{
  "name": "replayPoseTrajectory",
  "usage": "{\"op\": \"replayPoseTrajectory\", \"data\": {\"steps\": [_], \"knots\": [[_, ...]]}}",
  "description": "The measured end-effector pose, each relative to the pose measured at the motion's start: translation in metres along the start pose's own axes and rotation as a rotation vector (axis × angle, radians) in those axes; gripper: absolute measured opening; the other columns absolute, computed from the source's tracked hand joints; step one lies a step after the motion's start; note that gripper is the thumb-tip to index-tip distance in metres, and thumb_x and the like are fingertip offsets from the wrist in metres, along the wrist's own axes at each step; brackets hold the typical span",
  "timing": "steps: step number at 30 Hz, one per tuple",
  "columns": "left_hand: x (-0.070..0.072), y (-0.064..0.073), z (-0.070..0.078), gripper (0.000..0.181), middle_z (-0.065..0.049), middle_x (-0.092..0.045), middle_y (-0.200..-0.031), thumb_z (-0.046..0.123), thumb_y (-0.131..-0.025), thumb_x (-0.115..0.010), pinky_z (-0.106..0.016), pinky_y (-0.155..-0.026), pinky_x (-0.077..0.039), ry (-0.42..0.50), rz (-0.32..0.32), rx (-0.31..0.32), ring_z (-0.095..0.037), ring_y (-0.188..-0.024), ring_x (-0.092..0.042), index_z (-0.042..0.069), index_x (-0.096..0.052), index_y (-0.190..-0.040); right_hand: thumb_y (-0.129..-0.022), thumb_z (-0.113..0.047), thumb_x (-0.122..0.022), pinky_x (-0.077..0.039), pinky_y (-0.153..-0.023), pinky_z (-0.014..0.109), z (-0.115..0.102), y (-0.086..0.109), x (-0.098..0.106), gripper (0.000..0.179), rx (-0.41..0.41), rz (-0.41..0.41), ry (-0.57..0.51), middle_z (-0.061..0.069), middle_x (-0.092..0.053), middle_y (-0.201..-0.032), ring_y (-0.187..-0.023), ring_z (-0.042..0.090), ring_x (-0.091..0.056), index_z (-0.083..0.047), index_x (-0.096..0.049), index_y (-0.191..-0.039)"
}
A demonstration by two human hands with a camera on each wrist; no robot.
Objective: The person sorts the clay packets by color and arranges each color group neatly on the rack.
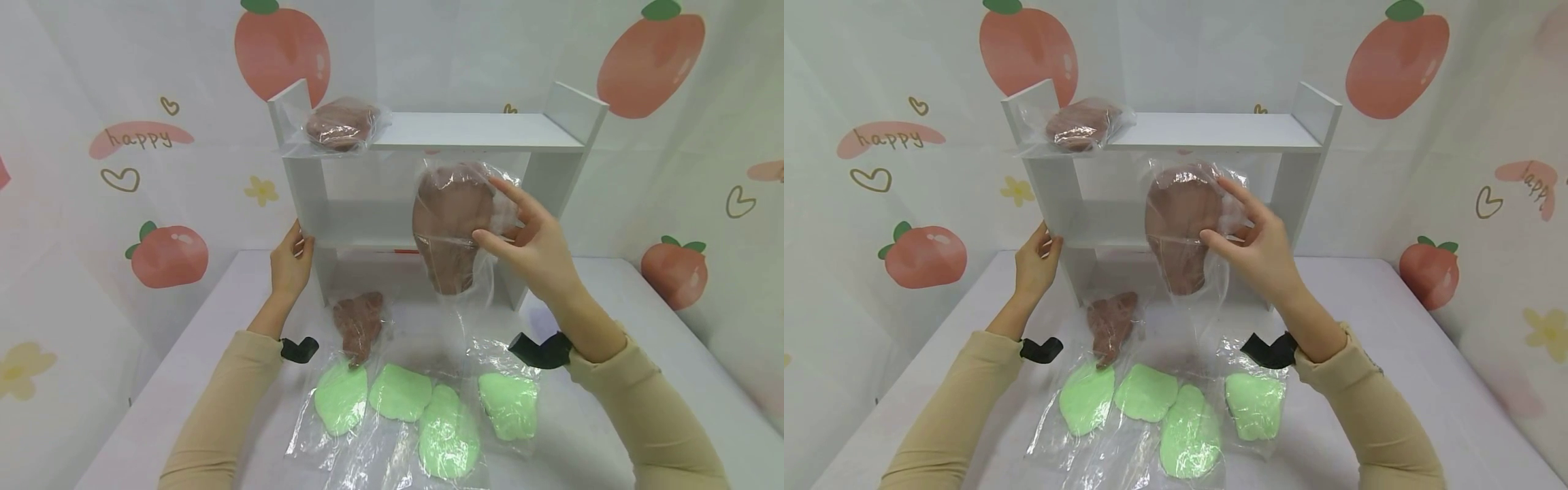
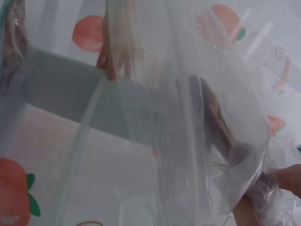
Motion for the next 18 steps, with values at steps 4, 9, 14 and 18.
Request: {"op": "replayPoseTrajectory", "data": {"steps": [4, 9, 14, 18], "knots": [[0.0, 0.0, -0.001, 0.046, -0.025, -0.056, -0.128, 0.01, -0.095, -0.051, -0.042, -0.092, -0.054, -0.005, 0.002, -0.003, -0.04, -0.111, -0.06, 0.007, -0.041, -0.14, -0.079, 0.006, -0.066, -0.056, -0.064, 0.012, -0.01, -0.009, 0.005, 0.065, 0.054, 0.03, -0.07, 0.001, -0.058, -0.103, -0.071, 0.006, -0.065, -0.013, -0.046, -0.138], [0.0, 0.0, -0.001, 0.046, -0.025, -0.056, -0.127, 0.01, -0.095, -0.051, -0.043, -0.091, -0.054, -0.005, 0.002, -0.003, -0.041, -0.111, -0.06, 0.007, -0.042, -0.14, -0.079, 0.006, -0.067, -0.055, -0.065, 0.012, -0.019, -0.018, 0.01, 0.063, 0.074, 0.061, -0.065, 0.0, -0.06, -0.098, -0.068, 0.006, -0.066, -0.012, -0.047, -0.136], [0.0, 0.0, 0.0, 0.046, -0.025, -0.056, -0.127, 0.009, -0.095, -0.052, -0.043, -0.092, -0.054, 0.005, 0.004, -0.002, -0.041, -0.111, -0.06, 0.008, -0.042, -0.14, -0.079, 0.004, -0.067, -0.056, -0.065, 0.013, -0.027, -0.029, 0.015, 0.062, 0.06, 0.086, -0.075, 0.001, -0.06, -0.098, -0.068, 0.007, -0.066, -0.013, -0.049, -0.135], [0.0, 0.0, 0.0, 0.046, -0.026, -0.057, -0.127, 0.009, -0.095, -0.052, -0.043, -0.091, -0.054, 0.007, 0.008, -0.002, -0.041, -0.11, -0.06, 0.008, -0.042, -0.14, -0.078, 0.002, -0.069, -0.057, -0.064, 0.014, -0.033, -0.039, 0.02, 0.062, 0.045, 0.119, -0.066, 0.001, -0.059, -0.103, -0.069, 0.007, -0.067, -0.015, -0.05, -0.134]]}}
Point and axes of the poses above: each hand's wrist, its own y-axis away from the middle knuckle, its own x-axis out of the back of the hand, z = x × y, the point moved 5 cm from there along -y, towards the middle knuckle
